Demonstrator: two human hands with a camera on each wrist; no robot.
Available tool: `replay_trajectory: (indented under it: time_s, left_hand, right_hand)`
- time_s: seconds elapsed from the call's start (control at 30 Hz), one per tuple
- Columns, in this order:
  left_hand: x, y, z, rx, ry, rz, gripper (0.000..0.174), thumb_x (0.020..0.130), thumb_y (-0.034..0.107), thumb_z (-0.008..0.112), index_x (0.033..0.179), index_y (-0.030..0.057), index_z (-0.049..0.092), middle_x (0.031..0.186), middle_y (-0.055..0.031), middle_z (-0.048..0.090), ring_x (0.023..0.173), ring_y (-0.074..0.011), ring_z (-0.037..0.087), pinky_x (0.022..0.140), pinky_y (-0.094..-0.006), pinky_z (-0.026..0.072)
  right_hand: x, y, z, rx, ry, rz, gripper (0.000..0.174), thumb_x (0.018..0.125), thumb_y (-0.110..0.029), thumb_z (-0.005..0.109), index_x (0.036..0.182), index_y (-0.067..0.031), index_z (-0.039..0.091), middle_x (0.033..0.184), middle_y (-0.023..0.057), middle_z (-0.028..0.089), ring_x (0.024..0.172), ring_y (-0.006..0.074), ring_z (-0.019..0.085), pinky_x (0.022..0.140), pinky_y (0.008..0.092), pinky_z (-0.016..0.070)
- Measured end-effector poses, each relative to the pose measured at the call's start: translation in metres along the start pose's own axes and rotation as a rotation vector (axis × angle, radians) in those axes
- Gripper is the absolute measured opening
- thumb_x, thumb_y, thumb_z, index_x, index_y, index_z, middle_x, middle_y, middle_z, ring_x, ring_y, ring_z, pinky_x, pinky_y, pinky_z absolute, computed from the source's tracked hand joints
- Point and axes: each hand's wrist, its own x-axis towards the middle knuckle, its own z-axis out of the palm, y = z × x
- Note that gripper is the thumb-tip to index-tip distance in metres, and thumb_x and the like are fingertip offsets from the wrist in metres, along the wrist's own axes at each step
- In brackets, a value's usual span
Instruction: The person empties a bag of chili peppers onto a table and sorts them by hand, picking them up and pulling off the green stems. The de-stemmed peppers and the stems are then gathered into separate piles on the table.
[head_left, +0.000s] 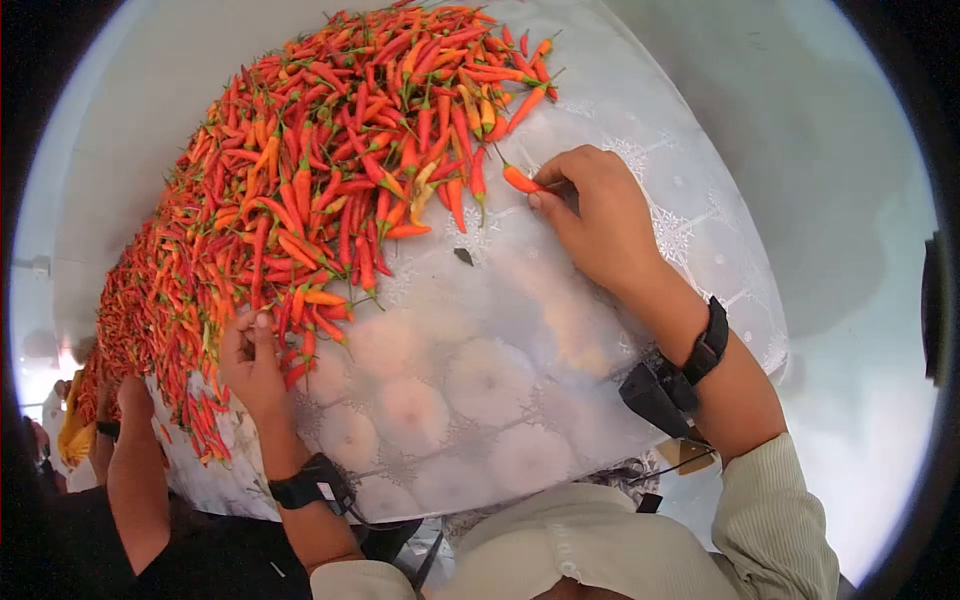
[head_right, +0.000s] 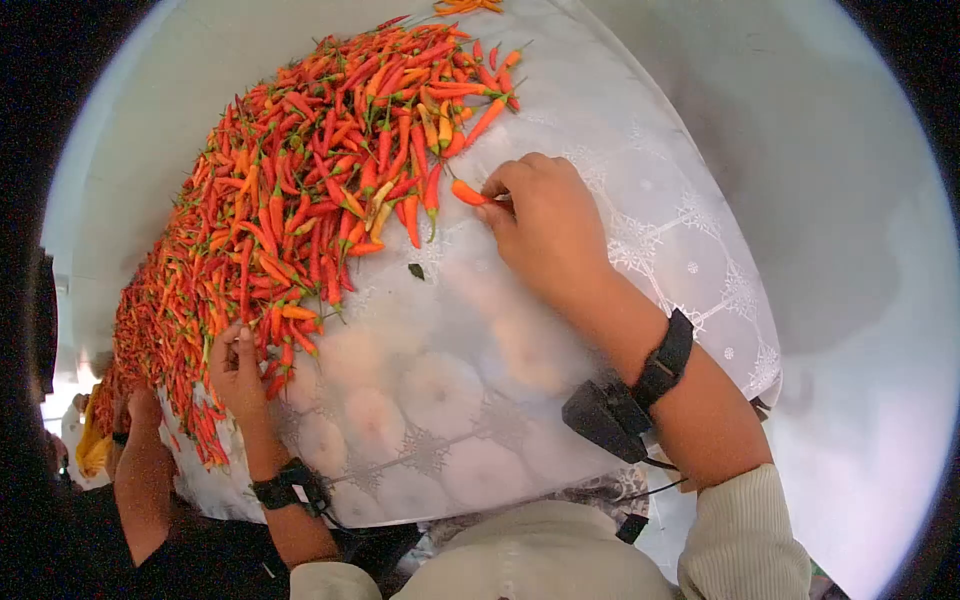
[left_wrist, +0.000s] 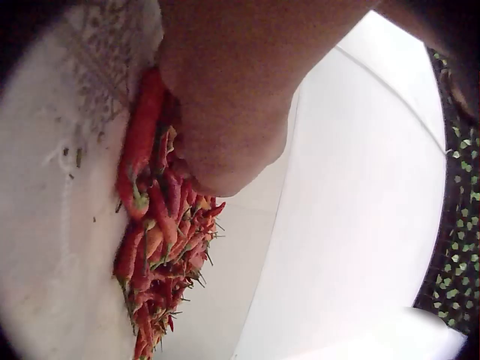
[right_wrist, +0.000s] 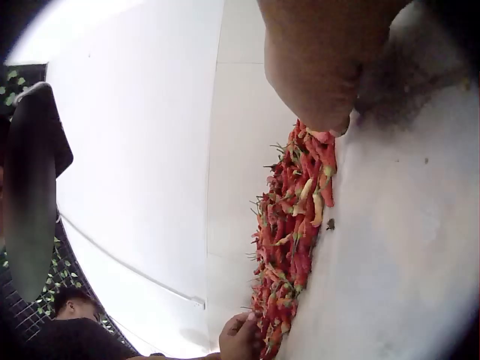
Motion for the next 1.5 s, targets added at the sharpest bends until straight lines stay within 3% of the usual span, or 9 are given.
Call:
replay_trajectory:
  time_s: [0.23, 0.63, 0.73, 0.83, 0.93, 1.07, 1.27, 1.33, 1.5]
  left_hand:
    - [0.003, -0.003, -0.008, -0.029, -0.024, 0.056, 0.017, 0.09, 0.018, 0.064, 0.093, 0.0022, 0.061, 0.066, 0.0048, 0.048, 0.056, -0.0025, 0.042, 0.051, -0.0187, 0.0325]
    - [-0.007, 0.01, -0.004, -0.17, -0.058, -0.116, 0.015, 0.089, 0.016, 0.064, 0.094, 0.0021, 0.062, 0.066, 0.0034, 0.052, 0.051, -0.0016, 0.042, 0.046, -0.0167, 0.0332]
    - [-0.01, 0.014, 0.0, -0.152, -0.047, -0.02, 0.014, 0.089, 0.014, 0.064, 0.094, 0.0012, 0.061, 0.068, 0.0027, 0.054, 0.054, -0.0022, 0.044, 0.049, -0.0176, 0.0363]
    - [-0.013, 0.019, -0.008, -0.174, -0.153, 0.03, 0.014, 0.088, 0.013, 0.064, 0.094, 0.001, 0.062, 0.072, 0.0006, 0.057, 0.057, -0.0035, 0.048, 0.054, -0.0183, 0.04]
    - [-0.024, 0.037, -0.002, -0.324, -0.19, -0.068, 0.012, 0.086, 0.011, 0.066, 0.092, 0.0009, 0.063, 0.077, -0.0004, 0.06, 0.061, -0.0057, 0.051, 0.058, -0.0198, 0.0415]
    - [-0.03, 0.037, -0.002, -0.134, -0.323, 0.144, 0.011, 0.084, 0.01, 0.066, 0.091, 0.0012, 0.065, 0.073, -0.0017, 0.061, 0.058, -0.0072, 0.051, 0.054, -0.0217, 0.0412]
    - [-0.035, 0.052, -0.006, -0.102, -0.545, 0.264, 0.009, 0.079, 0.007, 0.066, 0.086, 0.003, 0.061, 0.066, -0.0077, 0.056, 0.052, -0.0188, 0.053, 0.05, -0.0298, 0.0416]
    - [-0.033, 0.053, -0.009, -0.039, -0.588, 0.309, 0.009, 0.078, 0.006, 0.066, 0.086, 0.0035, 0.061, 0.064, -0.008, 0.054, 0.053, -0.0221, 0.053, 0.05, -0.0326, 0.0418]
    - [-0.032, 0.051, -0.007, -0.092, -0.526, 0.33, 0.01, 0.078, 0.006, 0.066, 0.086, 0.0031, 0.061, 0.064, -0.0081, 0.054, 0.054, -0.0251, 0.054, 0.05, -0.0342, 0.0422]
  right_hand:
    - [-0.01, -0.031, -0.005, 0.331, 0.014, -0.122, 0.018, 0.075, -0.01, 0.071, 0.09, -0.0051, 0.062, 0.089, 0.0098, 0.064, 0.085, 0.0285, 0.059, 0.077, 0.0367, 0.0456]
    - [-0.013, -0.038, -0.01, 0.282, 0.025, -0.18, 0.017, 0.073, -0.008, 0.072, 0.088, -0.0052, 0.063, 0.088, 0.0085, 0.063, 0.083, 0.0261, 0.059, 0.074, 0.0351, 0.0462]
    - [-0.011, -0.028, -0.01, 0.206, 0.107, -0.114, 0.014, 0.077, -0.008, 0.069, 0.089, -0.0054, 0.063, 0.087, 0.0058, 0.064, 0.083, 0.0208, 0.06, 0.074, 0.0325, 0.0453]
    - [-0.004, -0.023, -0.015, 0.122, 0.129, 0.03, 0.014, 0.081, -0.009, 0.066, 0.093, -0.006, 0.061, 0.087, 0.0025, 0.063, 0.084, 0.0151, 0.059, 0.075, 0.0296, 0.0436]
    - [0.001, -0.017, -0.015, 0.086, 0.223, 0.104, 0.017, 0.083, -0.011, 0.065, 0.098, -0.0072, 0.06, 0.087, 0.001, 0.062, 0.084, 0.0128, 0.058, 0.075, 0.0284, 0.0426]
    - [0.002, -0.006, -0.011, -0.038, 0.138, 0.102, 0.018, 0.084, -0.01, 0.061, 0.102, -0.0071, 0.059, 0.088, 0.002, 0.061, 0.083, 0.0124, 0.057, 0.075, 0.0283, 0.043]
    - [-0.004, 0.014, -0.003, -0.036, -0.059, 0.249, 0.016, 0.086, -0.008, 0.059, 0.102, -0.0031, 0.058, 0.091, 0.0018, 0.059, 0.081, 0.0101, 0.053, 0.071, 0.0249, 0.0416]
    - [-0.003, 0.014, -0.002, -0.032, -0.04, 0.22, 0.015, 0.085, -0.005, 0.06, 0.1, -0.0015, 0.057, 0.088, 0.0025, 0.059, 0.078, 0.0102, 0.052, 0.07, 0.0239, 0.0427]
    - [0.001, -0.004, -0.002, -0.066, -0.031, 0.252, 0.015, 0.084, -0.003, 0.061, 0.098, -0.0014, 0.058, 0.086, 0.0018, 0.058, 0.077, 0.0101, 0.051, 0.07, 0.0234, 0.0431]
